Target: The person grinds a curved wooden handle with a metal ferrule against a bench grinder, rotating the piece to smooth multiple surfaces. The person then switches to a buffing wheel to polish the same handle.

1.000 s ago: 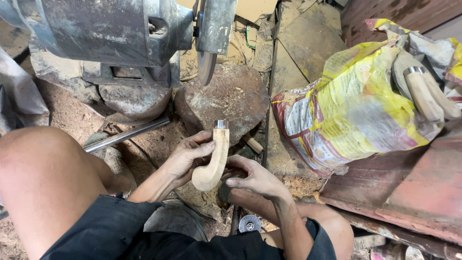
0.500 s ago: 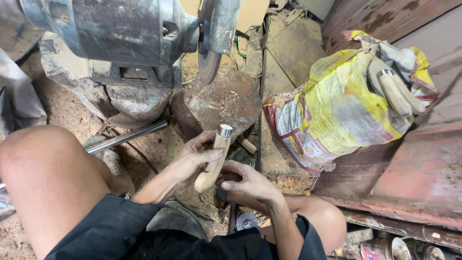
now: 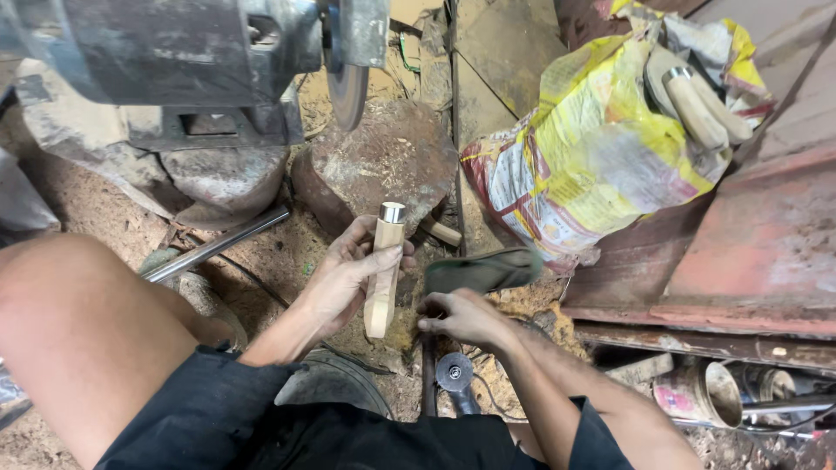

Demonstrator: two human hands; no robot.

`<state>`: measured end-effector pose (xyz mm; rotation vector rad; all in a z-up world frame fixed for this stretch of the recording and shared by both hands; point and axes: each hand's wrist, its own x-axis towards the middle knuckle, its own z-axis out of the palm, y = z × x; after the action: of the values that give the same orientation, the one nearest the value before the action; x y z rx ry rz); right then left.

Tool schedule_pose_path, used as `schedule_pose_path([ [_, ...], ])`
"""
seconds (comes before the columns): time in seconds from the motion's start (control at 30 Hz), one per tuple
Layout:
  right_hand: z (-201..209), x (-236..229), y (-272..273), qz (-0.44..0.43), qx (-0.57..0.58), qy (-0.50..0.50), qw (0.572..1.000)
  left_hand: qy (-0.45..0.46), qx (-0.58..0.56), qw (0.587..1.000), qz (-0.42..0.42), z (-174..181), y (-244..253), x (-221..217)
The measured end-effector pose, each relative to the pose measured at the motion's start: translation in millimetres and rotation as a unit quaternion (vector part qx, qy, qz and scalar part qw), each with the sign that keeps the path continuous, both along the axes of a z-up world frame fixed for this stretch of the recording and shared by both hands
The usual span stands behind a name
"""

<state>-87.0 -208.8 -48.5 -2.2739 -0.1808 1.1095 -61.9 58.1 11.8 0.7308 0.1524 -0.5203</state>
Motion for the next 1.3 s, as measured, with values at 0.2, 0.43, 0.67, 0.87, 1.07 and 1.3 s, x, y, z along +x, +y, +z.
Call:
schedule_pose_path([
  [0.2,-92.2,-7.1,-21.1,-0.099,-0.019,0.045,0.994,-0.045,0.177,0.983,0.033,-31.6,-10.0,8.0],
  [0.43,-209.2,-20.4,-44.1,-0.146,0.001,0.076,0.986,-0.086,0.34,0.935,0.051,-66.2,-25.5,22.6],
  [0.67,-289.9,-41.4,-42.3,-0.136,-0.133,0.042,0.981,0.05,0.339,0.939,0.022,-79.0,-31.5,44.9],
  [0.87,-319.3,-50.3,-50.7,-0.255,-0.299,0.109,0.913,0.071,0.283,0.956,0.031,-110.0,-35.0,44.0],
  [1.07,-324.4,-70.5,-12.1,-0.34,-0.284,0.094,0.892,-0.005,0.328,0.941,0.081,-135.6,-42.6,51.8],
  [1.3,-287.7,-37.3,-22.9,-0.469,-0.17,-0.064,0.864,-0.097,0.354,0.93,-0.018,-143.9,-41.1,84.1],
])
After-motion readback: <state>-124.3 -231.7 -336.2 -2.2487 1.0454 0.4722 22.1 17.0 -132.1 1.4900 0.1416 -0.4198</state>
